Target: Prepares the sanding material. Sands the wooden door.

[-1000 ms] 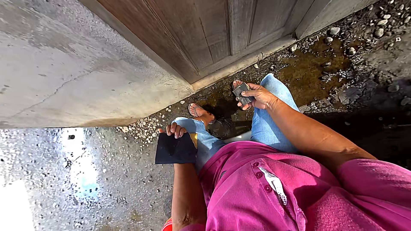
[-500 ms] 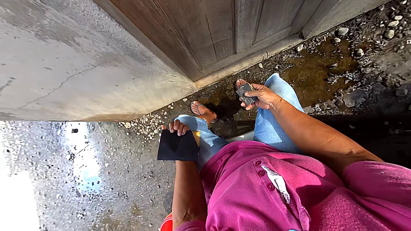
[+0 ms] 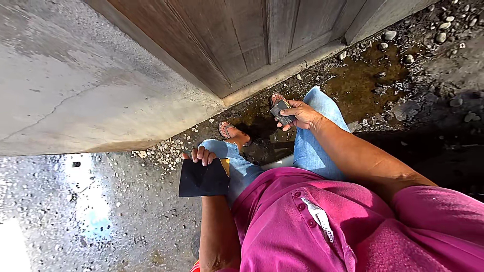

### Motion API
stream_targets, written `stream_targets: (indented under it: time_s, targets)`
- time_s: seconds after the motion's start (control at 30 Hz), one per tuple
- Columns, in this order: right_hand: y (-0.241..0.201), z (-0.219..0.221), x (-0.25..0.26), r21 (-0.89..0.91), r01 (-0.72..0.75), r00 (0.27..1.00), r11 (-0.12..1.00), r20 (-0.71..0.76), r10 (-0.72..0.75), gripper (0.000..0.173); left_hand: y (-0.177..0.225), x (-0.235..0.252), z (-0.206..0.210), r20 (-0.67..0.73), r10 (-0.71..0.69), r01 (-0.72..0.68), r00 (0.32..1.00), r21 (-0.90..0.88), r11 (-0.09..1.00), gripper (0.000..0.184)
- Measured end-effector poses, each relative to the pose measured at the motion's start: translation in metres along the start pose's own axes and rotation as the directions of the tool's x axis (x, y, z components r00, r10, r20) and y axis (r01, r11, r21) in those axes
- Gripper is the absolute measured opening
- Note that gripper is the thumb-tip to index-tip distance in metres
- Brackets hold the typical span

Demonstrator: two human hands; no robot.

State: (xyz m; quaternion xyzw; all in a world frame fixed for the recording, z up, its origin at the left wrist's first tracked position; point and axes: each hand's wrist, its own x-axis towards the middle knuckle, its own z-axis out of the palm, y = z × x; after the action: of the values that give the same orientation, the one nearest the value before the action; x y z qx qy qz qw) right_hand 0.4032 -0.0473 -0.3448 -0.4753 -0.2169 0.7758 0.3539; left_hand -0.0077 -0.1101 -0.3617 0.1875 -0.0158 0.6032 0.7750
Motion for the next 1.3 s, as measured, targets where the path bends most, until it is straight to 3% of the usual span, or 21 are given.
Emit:
stream_targets:
  time_s: [0.17,0.3,0.63,1.3]
  targets:
    - [-0.001,0.001,-0.001,-0.004,0.002,1.0,1.0,-0.002,-0.002,0.026,0.0,-0.001,0.004,-0.033,0.003,-0.003,0.999,0.024,1.0,0.062]
    - [0.0,-0.001,0.0,0.007,0.004,1.0,1.0,0.011,-0.004,0.025,0.005,0.0,-0.008,0.058,-0.064,0.065,0.996,-0.018,0.998,0.059]
    - [0.0,-0.001,0.001,0.024,-0.005,1.0,1.0,0.017,0.005,0.03,0.008,0.0,-0.011,0.086,-0.103,0.107,0.991,-0.034,0.994,0.055]
    - [-0.001,0.0,0.0,0.01,-0.009,1.0,1.0,0.026,0.009,0.03,0.008,0.002,-0.009,0.088,-0.109,0.111,0.99,-0.027,0.993,0.051]
